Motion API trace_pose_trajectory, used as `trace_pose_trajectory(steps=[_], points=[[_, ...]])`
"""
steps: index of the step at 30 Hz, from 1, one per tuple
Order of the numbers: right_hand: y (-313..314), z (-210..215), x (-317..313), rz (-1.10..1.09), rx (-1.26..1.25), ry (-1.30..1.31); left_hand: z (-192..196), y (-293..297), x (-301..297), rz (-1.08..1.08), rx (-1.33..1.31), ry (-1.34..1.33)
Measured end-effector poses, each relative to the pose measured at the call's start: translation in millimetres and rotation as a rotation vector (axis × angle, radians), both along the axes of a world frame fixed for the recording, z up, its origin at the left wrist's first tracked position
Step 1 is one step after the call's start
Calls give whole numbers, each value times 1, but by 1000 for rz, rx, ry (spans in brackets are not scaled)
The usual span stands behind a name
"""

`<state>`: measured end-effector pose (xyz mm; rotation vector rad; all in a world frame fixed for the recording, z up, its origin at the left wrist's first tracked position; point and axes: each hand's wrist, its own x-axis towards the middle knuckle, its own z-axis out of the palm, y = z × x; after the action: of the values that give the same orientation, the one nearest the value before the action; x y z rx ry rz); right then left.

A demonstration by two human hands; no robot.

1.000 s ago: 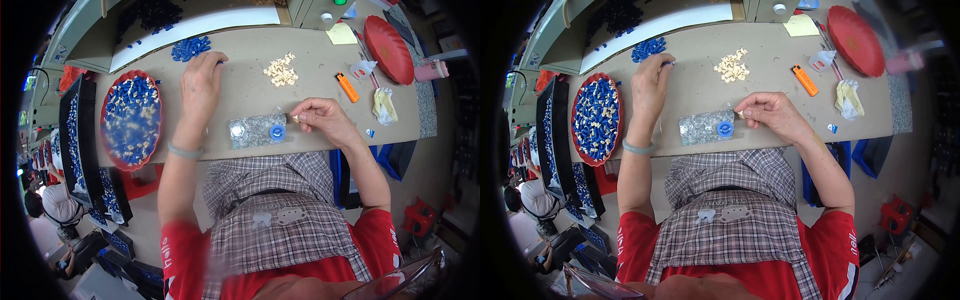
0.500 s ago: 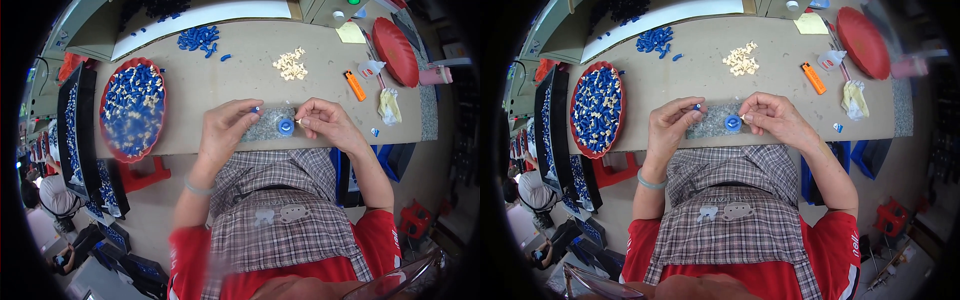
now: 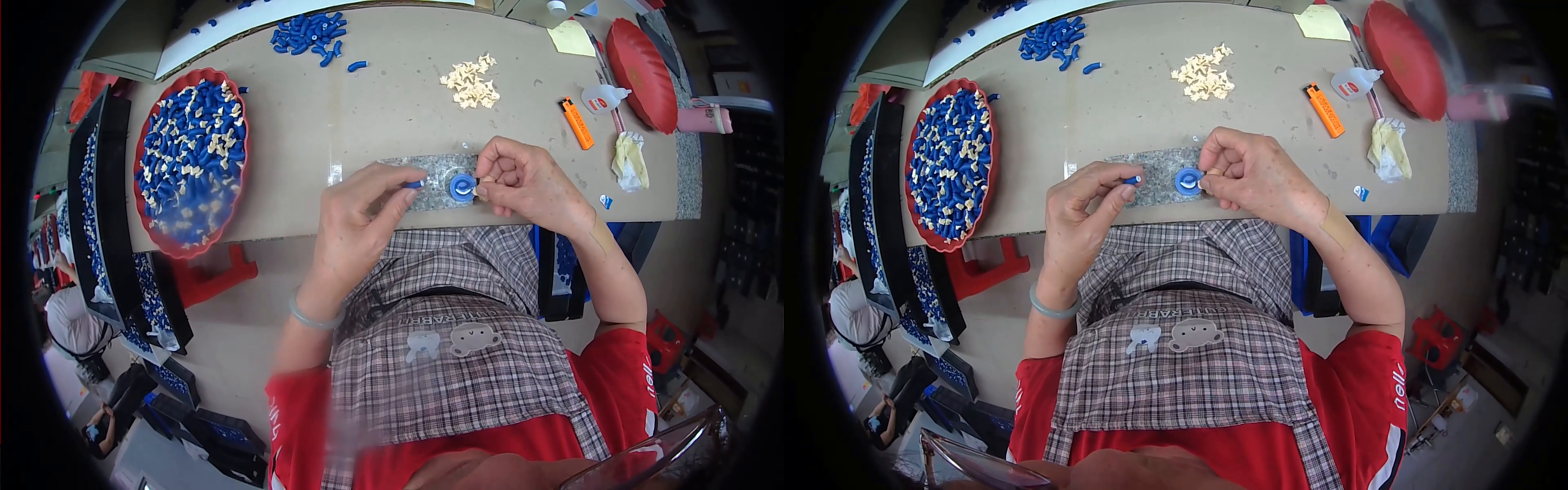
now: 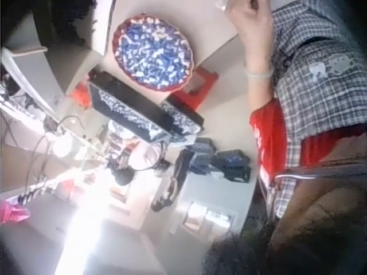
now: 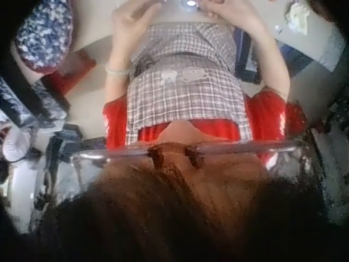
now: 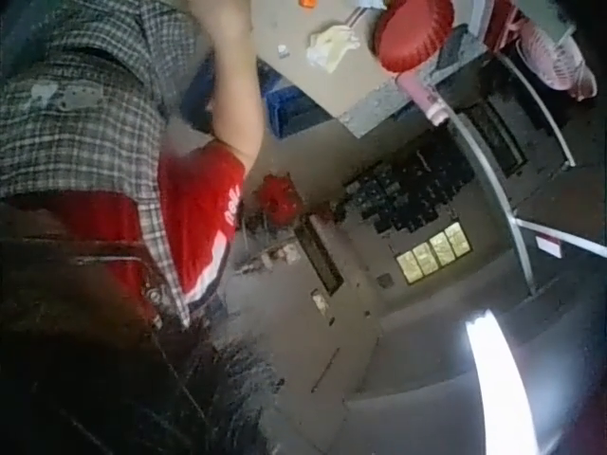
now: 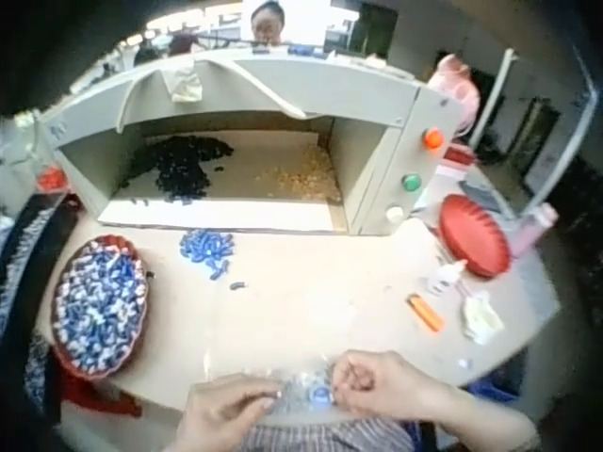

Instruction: The person assembles small blue plastic components and gold star components by hand at a workstation.

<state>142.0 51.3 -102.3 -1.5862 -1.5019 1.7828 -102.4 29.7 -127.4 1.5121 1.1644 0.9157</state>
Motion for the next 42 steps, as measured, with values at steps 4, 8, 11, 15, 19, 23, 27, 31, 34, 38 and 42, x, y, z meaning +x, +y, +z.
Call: trace_pose_trajectory(steps=[4,8,11,15,19,23,27,31,34,38,42], points=[[3,7,-5,36,24,-81,2,-2,0,-34,34,-6],[7,14,-11,92,121,-199,6,-4,1,-50,31,6],[9,17,-13,148,223,-265,6,-4,1,-49,3,16],[14,17,-12,240,282,-282,3,-4,2,-54,34,11],[20,15,-4,164,10,-137,5,-3,3,-88,16,41],[17,3,8,51,-111,203,-2,-7,9,-30,-168,-173],[3,-5,5,-79,-139,488,-9,-10,15,-49,-257,-324],[-9,-4,-2,-150,-107,516,-7,-10,19,-77,-264,-333],[-14,-7,-5,-186,-63,568,-5,-10,21,-88,-297,-327],[-17,-7,-7,-195,-51,573,-7,-11,23,-85,-289,-334],[-18,-7,-8,-189,-30,566,-9,-11,24,-111,-271,-306]])
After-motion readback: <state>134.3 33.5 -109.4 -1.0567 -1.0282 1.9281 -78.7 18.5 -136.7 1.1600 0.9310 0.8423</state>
